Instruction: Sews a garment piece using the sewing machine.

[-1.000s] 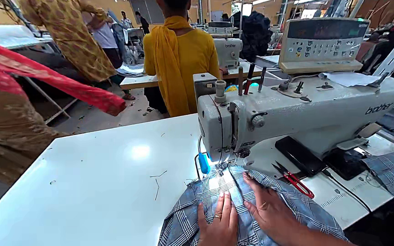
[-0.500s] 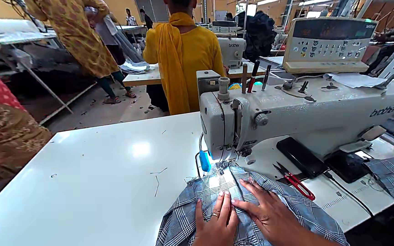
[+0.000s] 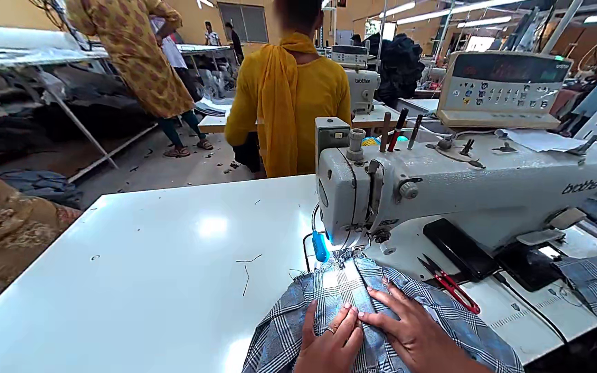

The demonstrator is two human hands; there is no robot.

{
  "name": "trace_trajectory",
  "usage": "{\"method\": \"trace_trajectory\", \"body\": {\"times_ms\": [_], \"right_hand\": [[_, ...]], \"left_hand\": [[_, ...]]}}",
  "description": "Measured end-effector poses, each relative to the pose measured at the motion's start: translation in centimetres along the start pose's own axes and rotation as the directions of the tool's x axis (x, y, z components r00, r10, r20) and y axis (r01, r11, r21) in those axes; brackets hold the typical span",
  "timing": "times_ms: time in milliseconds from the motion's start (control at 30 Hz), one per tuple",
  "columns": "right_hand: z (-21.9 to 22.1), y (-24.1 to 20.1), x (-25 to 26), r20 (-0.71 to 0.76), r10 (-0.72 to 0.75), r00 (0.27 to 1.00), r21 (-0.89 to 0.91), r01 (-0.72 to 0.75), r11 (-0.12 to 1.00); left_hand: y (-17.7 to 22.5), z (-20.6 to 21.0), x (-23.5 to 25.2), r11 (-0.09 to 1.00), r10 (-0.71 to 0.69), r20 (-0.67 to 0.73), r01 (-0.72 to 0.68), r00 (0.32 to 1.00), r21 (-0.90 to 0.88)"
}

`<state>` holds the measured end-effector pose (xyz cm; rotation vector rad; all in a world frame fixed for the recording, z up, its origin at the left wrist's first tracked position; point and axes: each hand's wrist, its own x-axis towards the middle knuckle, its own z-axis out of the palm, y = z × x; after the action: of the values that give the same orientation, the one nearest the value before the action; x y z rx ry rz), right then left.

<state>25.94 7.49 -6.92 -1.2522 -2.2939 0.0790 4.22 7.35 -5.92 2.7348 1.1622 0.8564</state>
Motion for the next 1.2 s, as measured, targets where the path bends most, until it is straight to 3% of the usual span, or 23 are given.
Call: {"method": "trace_trajectory", "body": {"times_ms": [167, 367, 500, 1067, 1200], "right_hand": [[0.4, 0.1, 0.3, -0.101, -0.193, 0.976, -0.065, 0.187, 0.980], [0.7, 0.4, 0.5, -0.103, -0.298, 0.949, -0.038, 0.296, 0.955], [0.7, 0.5, 0.5, -0.109, -0.313, 0.943, -0.021, 0.313, 0.950], [0.6, 0.4, 0.4, -0.103, -0.306, 0.946, -0.016, 0.306, 0.952], [0.6, 0.4, 0.4, -0.094, -0.315, 0.944, -0.016, 0.315, 0.949]], "left_hand": [[-0.1, -0.1, -0.1, 0.999, 0.020, -0.024, -0.020, 1.000, -0.025], [-0.2, 0.1, -0.3, 1.000, 0.018, -0.058, -0.019, 0.998, -0.023], [-0.1, 0.6, -0.3, 0.999, -0.025, -0.101, 0.030, 0.995, 0.040], [-0.5, -0.1, 0.7, 0.992, -0.072, 0.012, 0.071, 0.997, 0.100], [-1.3, 0.8, 2.4, 0.968, -0.066, -0.039, 0.073, 0.997, 0.239]]}}
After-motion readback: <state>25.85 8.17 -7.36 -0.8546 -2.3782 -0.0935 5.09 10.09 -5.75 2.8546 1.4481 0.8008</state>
